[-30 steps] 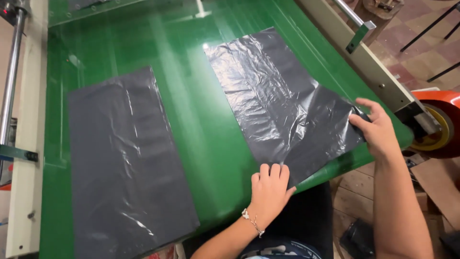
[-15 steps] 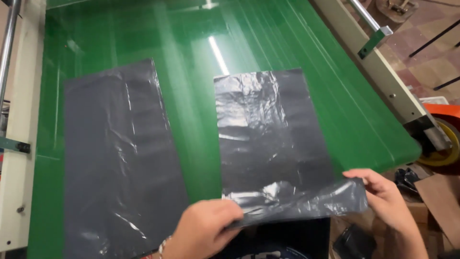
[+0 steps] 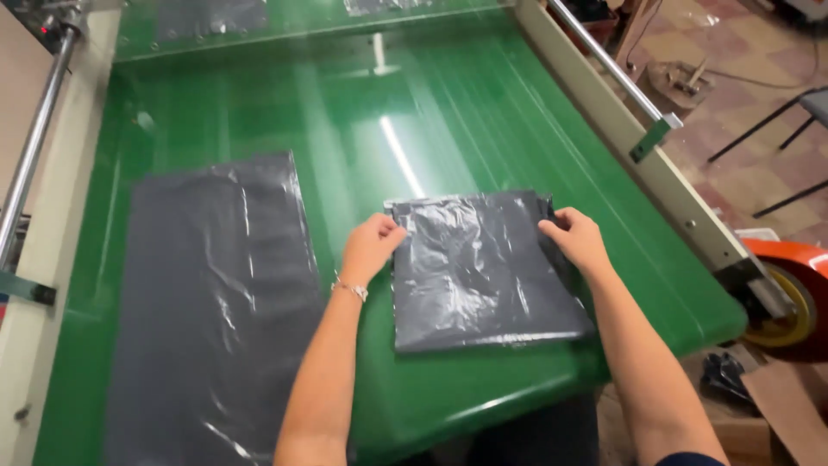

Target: Folding black plastic bags coming off a conveyor belt and stacking them into a red plastic crate.

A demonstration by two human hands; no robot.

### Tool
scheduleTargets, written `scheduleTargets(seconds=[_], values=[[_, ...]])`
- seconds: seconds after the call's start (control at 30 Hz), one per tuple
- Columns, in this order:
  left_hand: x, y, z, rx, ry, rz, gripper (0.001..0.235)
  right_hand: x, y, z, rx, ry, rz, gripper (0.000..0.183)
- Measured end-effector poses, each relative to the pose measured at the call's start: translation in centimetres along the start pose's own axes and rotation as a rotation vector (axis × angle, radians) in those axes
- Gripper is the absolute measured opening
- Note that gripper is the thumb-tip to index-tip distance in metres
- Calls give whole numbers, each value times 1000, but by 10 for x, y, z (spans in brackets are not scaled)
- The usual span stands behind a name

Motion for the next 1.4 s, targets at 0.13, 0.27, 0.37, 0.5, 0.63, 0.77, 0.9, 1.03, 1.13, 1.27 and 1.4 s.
scheduleTargets(seconds=[0.13,0.27,0.37,0.5,0.63,0.77,0.9,1.03,1.13,1.27,1.4], values=[[12,-9,-20,-14,-175,29,21,5,-9,-4,34,110,-129,54],[-1,-7,-15,-76,-291,26,12,-3,-31,-8,12,218,-125,46],[4,-10,-19,-76,-247,33,10,-16,-58,-15,20,269,-59,47],[-2,-1,-16,-89,-219,57,7,5,-78,-25,73,238,6,54],[-9,5,-25,-465,-603,-163,3,4,-100,-40,220,357,19,77],[-15,2,-29,-806,-1021,-314,9,-11,-113,-45,343,352,-114,69],[-30,6,-46,-693,-853,-664,2,-4,-107,-55,342,403,-86,50],[-44,28,-64,-215,-589,-853,38,41,-66,-43,172,418,90,35],[-40,44,-49,32,-701,-789,60,64,-14,-19,5,335,385,26],[-20,66,-22,80,-866,-735,69,94,90,19,-85,206,689,8],[1,92,-4,238,-807,-623,61,63,160,17,-133,266,730,25]])
Point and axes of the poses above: each hand's wrist, its own y-axis away from the middle knuckle, its own z-axis out of the back of the hand, x = y × z, the point moved 2 cm from there along -y, towards the middle knuckle, and after that the axes turned 14 degrees about -y, right-handed, at the moved point
